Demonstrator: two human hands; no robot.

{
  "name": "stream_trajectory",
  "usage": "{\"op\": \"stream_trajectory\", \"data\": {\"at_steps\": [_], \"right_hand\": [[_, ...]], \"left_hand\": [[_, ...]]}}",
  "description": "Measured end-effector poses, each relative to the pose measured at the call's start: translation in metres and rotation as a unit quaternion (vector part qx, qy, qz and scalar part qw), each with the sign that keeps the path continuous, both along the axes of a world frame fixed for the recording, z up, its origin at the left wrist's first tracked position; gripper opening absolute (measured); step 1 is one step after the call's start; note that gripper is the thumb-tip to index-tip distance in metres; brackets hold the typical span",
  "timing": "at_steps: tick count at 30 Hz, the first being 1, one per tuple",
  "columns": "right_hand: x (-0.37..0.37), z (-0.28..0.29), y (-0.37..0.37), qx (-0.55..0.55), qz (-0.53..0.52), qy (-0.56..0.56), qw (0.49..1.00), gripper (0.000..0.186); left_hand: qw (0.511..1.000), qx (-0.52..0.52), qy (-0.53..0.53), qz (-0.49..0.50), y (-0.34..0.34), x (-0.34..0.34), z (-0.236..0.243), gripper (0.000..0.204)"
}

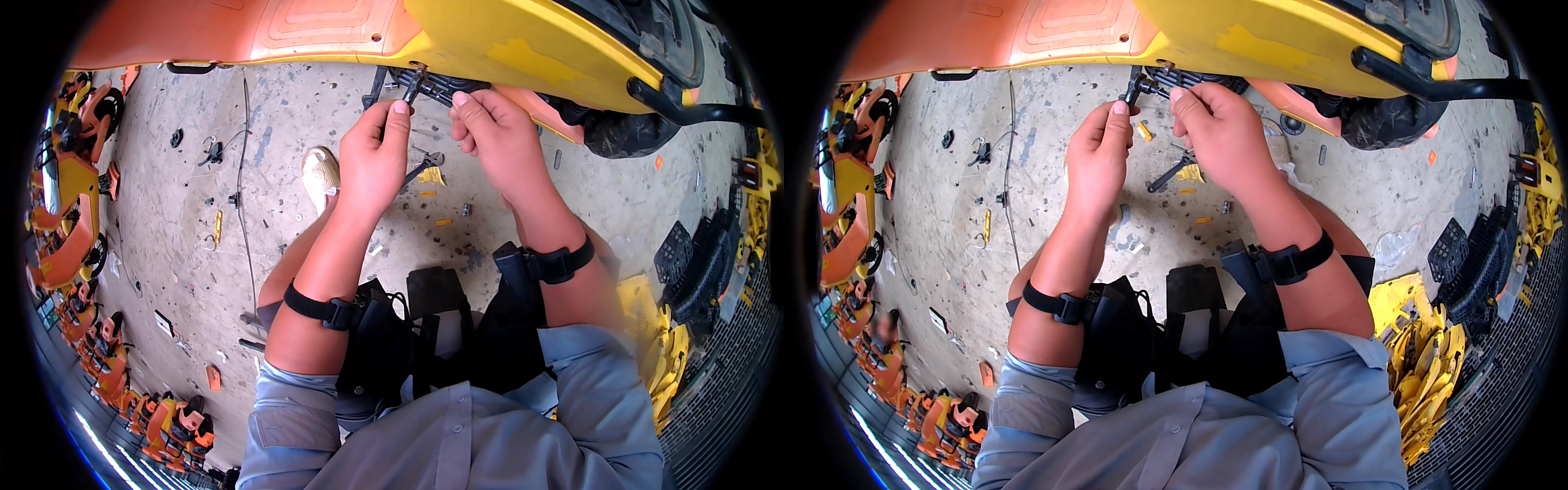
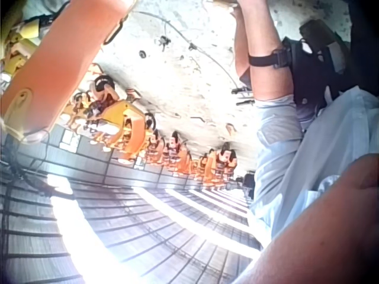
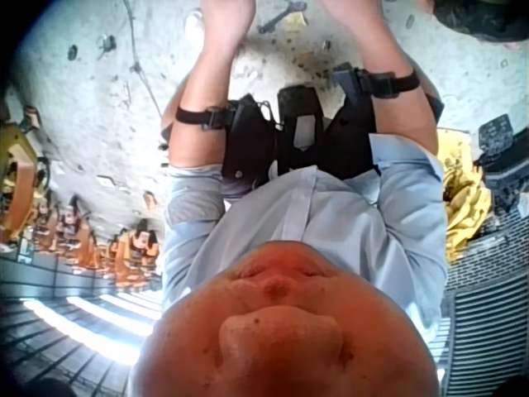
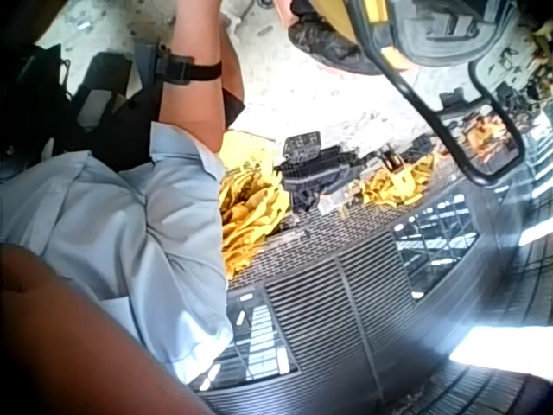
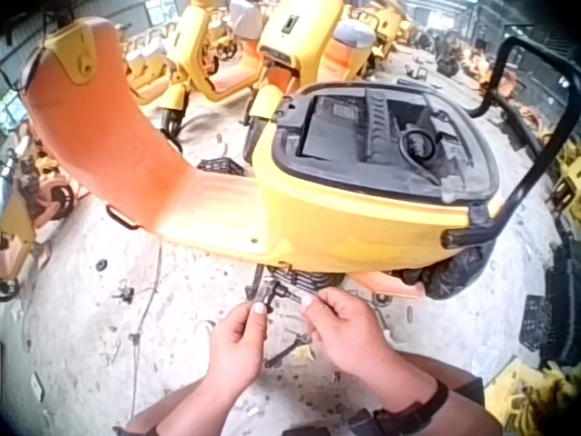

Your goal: The person connects wires on a scooter by hand, manipulating the electrical components and wire leads one at a time.

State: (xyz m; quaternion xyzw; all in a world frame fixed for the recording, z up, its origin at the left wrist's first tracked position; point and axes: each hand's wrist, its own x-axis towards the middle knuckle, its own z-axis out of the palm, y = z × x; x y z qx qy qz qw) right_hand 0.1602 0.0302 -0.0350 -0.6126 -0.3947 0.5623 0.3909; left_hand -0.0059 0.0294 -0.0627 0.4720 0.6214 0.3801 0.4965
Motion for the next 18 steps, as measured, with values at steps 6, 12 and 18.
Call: {"op": "stream_trajectory", "data": {"at_steps": [6, 12, 18], "right_hand": [[0.006, 0.003, 0.001, -0.098, 0.000, 0.103, 0.990, 0.037], [0.004, 0.002, 0.000, -0.118, -0.030, 0.139, 0.983, 0.040], [-0.001, -0.016, -0.004, 0.078, -0.005, -0.003, 0.997, 0.022]], "left_hand": [[0.999, 0.028, 0.021, -0.011, -0.002, 0.003, -0.001, 0.029], [1.000, 0.009, 0.016, 0.000, -0.002, 0.002, 0.000, 0.031], [1.000, 0.000, 0.003, 0.003, -0.001, 0.001, 0.001, 0.032]]}}
